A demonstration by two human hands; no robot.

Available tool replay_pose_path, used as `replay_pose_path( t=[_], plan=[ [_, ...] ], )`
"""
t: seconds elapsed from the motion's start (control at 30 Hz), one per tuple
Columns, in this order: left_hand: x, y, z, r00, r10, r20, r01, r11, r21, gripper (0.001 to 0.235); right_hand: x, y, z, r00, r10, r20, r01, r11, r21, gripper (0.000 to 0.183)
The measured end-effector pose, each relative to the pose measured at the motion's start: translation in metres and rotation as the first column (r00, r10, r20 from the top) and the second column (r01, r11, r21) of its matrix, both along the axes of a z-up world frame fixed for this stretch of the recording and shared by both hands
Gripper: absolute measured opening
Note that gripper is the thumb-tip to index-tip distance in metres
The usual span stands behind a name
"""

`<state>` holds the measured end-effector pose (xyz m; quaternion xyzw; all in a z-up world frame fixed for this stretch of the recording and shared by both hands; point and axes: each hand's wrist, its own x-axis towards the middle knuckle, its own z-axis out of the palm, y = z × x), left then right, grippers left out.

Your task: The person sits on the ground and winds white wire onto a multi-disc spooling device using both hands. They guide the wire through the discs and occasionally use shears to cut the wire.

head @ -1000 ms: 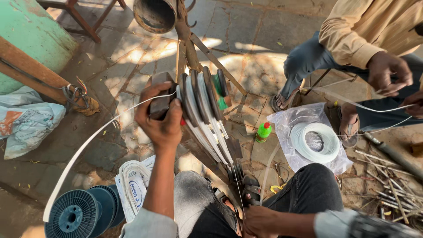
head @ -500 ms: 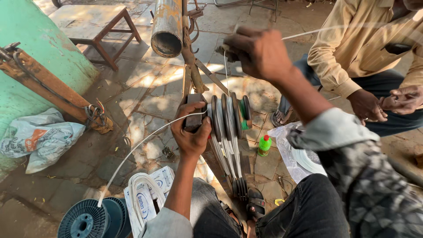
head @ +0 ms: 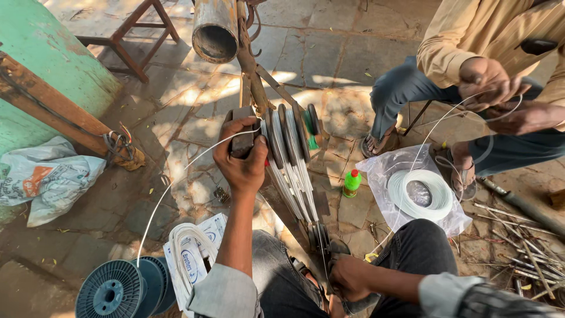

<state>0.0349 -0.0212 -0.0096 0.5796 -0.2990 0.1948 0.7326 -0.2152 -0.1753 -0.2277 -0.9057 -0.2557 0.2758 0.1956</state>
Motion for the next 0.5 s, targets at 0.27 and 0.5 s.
replay_pose_path(
  t=[0.27, 0.5],
  plan=[
    [-0.004, -0.017, 0.008, 0.999, -0.038, 0.039, 0.039, 0.999, -0.015, 0.037, 0.098, -0.067, 0.327, 0.281, 0.062, 0.958, -0.18, 0.984, -0.011, 0.015],
    [-0.051, 0.004, 0.007, 0.992, 0.0, 0.123, -0.015, 0.993, 0.121, 0.039, 0.246, -0.126, 0.159, 0.61, -0.448, 0.653, 0.501, 0.857, 0.12, 0.021]
  ],
)
